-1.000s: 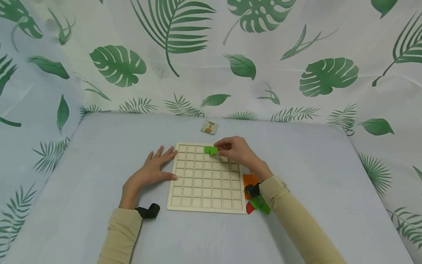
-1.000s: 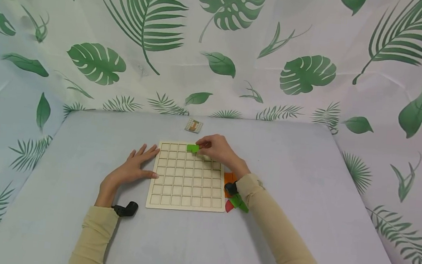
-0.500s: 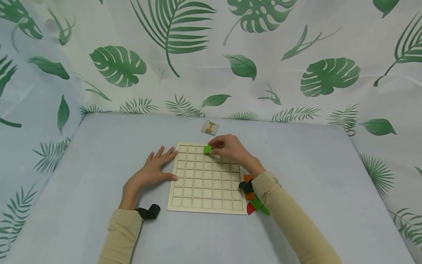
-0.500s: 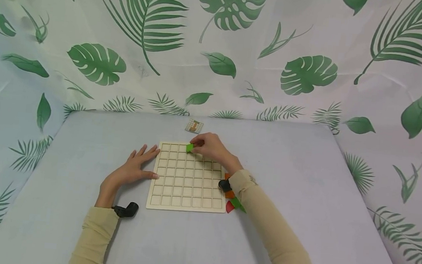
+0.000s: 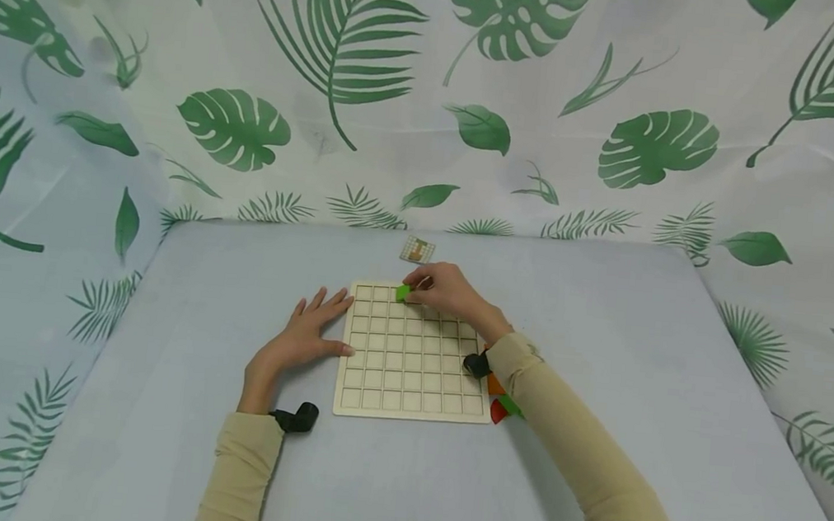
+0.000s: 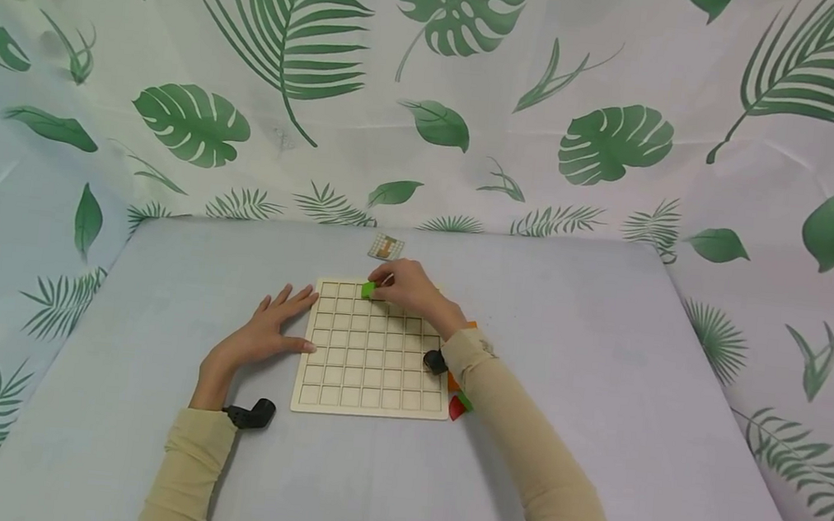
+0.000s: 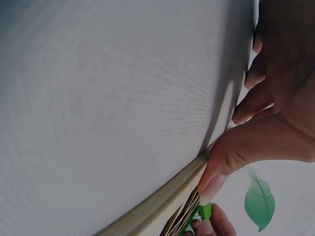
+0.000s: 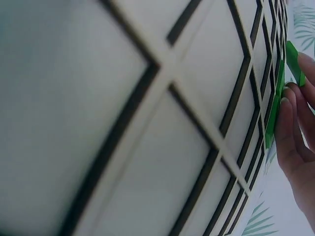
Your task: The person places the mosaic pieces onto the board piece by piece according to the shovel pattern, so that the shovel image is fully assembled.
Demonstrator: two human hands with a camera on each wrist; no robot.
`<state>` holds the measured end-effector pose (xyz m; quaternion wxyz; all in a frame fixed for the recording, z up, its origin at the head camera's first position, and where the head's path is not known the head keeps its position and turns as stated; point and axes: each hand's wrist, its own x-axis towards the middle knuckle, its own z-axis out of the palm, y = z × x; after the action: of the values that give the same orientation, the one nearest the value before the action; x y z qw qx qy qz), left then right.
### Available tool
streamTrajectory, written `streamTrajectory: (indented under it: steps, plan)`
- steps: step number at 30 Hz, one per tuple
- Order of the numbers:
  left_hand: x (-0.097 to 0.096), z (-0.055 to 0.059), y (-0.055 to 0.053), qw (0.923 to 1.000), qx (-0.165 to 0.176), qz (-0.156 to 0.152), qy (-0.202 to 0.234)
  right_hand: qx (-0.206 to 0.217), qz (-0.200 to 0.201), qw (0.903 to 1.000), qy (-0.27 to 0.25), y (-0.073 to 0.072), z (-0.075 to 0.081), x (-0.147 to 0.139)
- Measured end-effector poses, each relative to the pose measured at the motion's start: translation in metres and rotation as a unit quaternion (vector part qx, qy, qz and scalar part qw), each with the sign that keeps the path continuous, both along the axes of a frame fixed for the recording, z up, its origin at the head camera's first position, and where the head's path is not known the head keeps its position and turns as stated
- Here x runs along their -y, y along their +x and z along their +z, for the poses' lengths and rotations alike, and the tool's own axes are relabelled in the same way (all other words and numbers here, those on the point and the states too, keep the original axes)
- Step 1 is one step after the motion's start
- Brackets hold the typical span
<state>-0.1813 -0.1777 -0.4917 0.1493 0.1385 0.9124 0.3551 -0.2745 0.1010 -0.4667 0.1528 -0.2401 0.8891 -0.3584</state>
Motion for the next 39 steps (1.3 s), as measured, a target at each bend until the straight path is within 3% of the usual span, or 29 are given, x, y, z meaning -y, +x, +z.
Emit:
streamTrajectory:
  steps: [22,39]
  plan:
    - [-0.003,0.001,-0.001,0.9999,0.003,0.004,-0.014,-0.021,0.009,0.9984,0.051,0.0,0.004,0.016]
    - [-0.002,0.003,0.001,1.0,0.003,0.002,-0.009,-0.086,0.043,0.9916,0.087,0.001,-0.002,0.015]
